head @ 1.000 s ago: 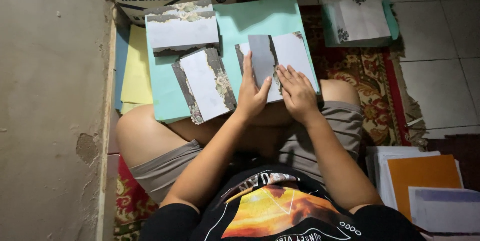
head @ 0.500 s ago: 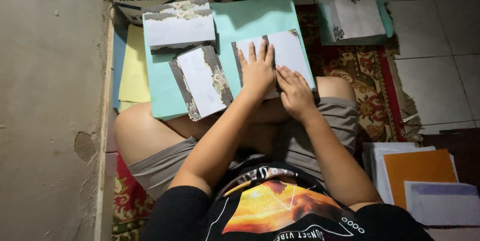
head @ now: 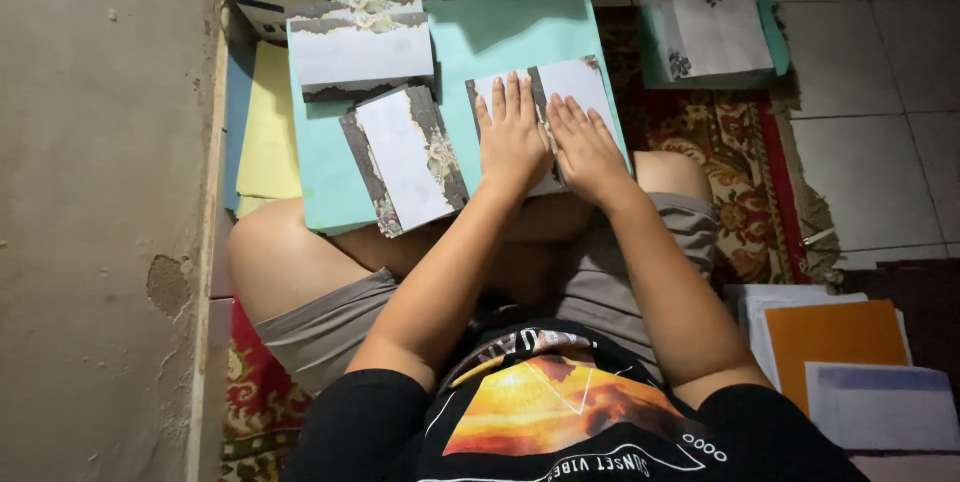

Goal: The person flips through a stack of printed cards by hand, pressing down on them before gathering them into a pile on a light blue surface.

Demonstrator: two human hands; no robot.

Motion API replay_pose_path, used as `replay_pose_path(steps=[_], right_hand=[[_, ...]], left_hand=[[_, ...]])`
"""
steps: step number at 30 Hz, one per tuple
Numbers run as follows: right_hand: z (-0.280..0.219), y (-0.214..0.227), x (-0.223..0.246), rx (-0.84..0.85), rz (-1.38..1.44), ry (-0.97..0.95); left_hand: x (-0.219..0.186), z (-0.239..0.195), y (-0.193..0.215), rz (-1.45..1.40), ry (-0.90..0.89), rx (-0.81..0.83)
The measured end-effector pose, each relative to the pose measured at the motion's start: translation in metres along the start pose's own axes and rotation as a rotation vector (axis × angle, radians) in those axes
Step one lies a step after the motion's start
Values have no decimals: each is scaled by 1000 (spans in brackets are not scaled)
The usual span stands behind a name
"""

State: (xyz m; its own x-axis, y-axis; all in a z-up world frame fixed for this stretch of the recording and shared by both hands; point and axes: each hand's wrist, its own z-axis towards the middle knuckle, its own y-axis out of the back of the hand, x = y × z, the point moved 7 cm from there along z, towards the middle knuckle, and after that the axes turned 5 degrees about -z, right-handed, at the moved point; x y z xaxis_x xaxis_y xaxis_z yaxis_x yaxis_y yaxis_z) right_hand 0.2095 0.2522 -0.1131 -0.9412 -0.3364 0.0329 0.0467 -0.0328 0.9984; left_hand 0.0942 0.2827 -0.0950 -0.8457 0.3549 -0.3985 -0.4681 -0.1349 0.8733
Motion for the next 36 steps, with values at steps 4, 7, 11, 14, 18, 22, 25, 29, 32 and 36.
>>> replay_pose_path(steps=[4,7,11,14,18,22,25,29,32,36], right_hand=[[-29,9,12,-6,42,33],[-31,12,15,7,69,53],[7,-5,-3,2,47,36],[44,-3,-8,-19,45,48],[61,9,-5,-65,49,64],[28,14,7,-88,72,33],[-6,8,14,-65,71,-6],[-31,14,22,-51,63,-41],[-17,10,15,-49,93,-62],[28,1,-2,-58,77,-70]], left_hand=[[4,0,-7,-10,16,-1],[5,0,-11,30,9,7],[4,0,-10,31,18,8],[4,2,-12,38,25,-12],[3,3,-6,49,29,-64],[8,4,-19,50,21,-68],[5,1,-6,7,33,-80],[4,1,-3,0,60,60],[3,0,0,-19,65,84],[1,1,1,-6,60,81]])
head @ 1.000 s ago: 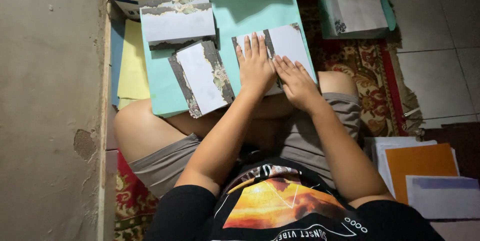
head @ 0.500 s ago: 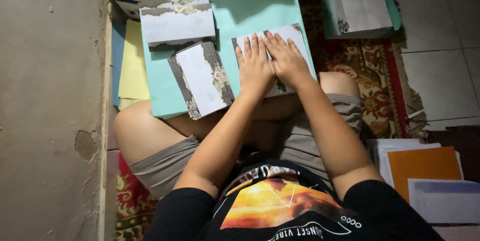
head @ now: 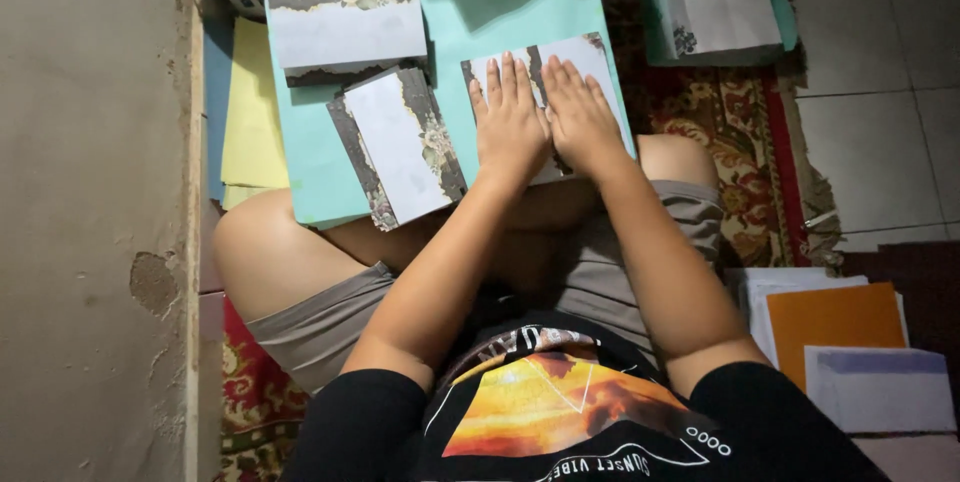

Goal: The person flips through a stack of printed cards by hand, pressing down on them before gathering them into a pile on a light blue surface.

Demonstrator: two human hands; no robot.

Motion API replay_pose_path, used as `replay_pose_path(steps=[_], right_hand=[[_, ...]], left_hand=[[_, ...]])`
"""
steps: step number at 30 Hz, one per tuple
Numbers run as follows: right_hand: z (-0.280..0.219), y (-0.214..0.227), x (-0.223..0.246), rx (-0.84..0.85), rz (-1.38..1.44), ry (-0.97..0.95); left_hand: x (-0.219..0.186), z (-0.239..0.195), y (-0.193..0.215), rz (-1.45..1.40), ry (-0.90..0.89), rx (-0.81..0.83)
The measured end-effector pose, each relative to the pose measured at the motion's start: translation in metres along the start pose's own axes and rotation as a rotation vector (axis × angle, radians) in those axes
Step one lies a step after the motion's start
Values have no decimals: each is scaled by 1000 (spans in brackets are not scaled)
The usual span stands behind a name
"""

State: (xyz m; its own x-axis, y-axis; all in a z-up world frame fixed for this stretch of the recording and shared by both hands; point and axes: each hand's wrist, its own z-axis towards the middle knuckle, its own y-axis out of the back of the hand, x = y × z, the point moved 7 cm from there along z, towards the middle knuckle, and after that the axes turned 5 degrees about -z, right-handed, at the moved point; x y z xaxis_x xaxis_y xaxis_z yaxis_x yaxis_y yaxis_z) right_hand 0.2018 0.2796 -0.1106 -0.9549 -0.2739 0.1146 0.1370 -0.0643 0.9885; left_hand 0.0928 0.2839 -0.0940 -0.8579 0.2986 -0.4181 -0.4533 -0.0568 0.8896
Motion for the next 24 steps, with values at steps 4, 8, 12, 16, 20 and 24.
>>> replay_pose_path(steps=[4,8,12,16,20,24], right_hand=[[36,-13,-15,-1,-22,36],[25,-9,-8,1,-19,43],[-21,2,10,-5,-24,51],[-61,8,18,-34,-33,55],[-53,9,16,13,16,39],[-11,6,9,46,11,62]], left_hand=[[8,6,-18,15,2,-22],[7,5,-15,19,1,-39],[9,5,-16,-2,4,-7],[6,2,-14,3,-9,-31],[8,2,-16,-4,-8,-54],[7,1,-12,-25,9,-48]])
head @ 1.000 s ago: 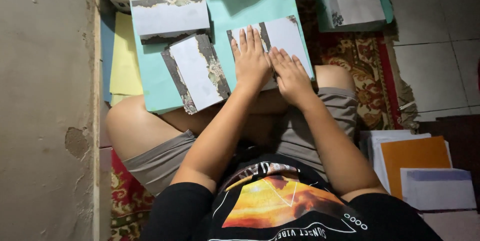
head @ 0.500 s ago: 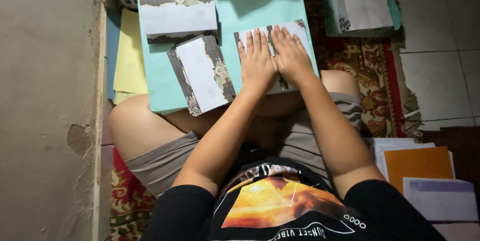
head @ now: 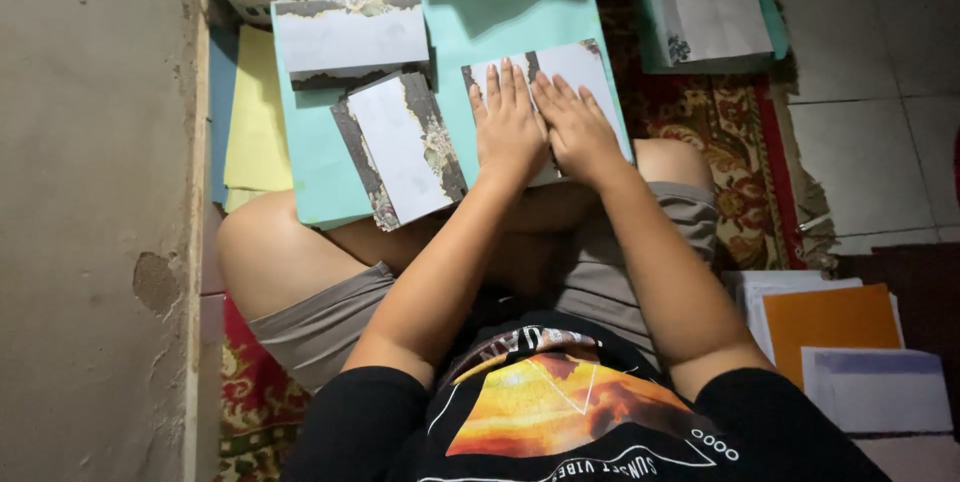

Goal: The person flips through a stack of printed cards by hand, pressing down on them before gathering them into a pile on a light blue surface.

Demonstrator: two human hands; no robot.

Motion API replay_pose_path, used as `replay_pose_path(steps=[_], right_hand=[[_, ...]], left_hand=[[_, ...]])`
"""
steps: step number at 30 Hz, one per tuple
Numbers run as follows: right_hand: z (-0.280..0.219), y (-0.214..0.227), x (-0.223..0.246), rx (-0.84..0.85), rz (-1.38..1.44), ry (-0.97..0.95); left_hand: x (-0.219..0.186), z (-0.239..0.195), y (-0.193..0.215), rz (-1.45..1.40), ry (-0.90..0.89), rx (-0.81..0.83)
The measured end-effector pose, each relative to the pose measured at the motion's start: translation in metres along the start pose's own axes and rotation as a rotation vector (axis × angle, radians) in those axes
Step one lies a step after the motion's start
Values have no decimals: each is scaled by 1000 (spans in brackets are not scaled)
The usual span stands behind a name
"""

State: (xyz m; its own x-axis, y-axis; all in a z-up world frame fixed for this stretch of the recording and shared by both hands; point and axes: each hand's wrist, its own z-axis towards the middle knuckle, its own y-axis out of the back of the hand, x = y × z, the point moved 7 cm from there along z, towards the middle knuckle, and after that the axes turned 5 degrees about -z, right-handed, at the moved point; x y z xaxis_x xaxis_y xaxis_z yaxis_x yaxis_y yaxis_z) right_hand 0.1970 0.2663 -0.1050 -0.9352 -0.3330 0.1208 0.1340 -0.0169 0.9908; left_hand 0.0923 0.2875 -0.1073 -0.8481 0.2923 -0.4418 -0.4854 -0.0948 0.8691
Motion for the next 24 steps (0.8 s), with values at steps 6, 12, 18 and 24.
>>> replay_pose_path(steps=[6,12,18,24], right_hand=[[33,6,-3,-48,-54,47],[-9,4,3,-37,-66,-58],[-44,3,9,-78,-122,-25],[-43,2,8,-99,-106,-21]], left_hand=[[0,3,-3,31,-13,-36],[2,2,-4,27,-15,-21],[-22,1,5,46,-151,128],[-1,41,-39,56,-151,193]])
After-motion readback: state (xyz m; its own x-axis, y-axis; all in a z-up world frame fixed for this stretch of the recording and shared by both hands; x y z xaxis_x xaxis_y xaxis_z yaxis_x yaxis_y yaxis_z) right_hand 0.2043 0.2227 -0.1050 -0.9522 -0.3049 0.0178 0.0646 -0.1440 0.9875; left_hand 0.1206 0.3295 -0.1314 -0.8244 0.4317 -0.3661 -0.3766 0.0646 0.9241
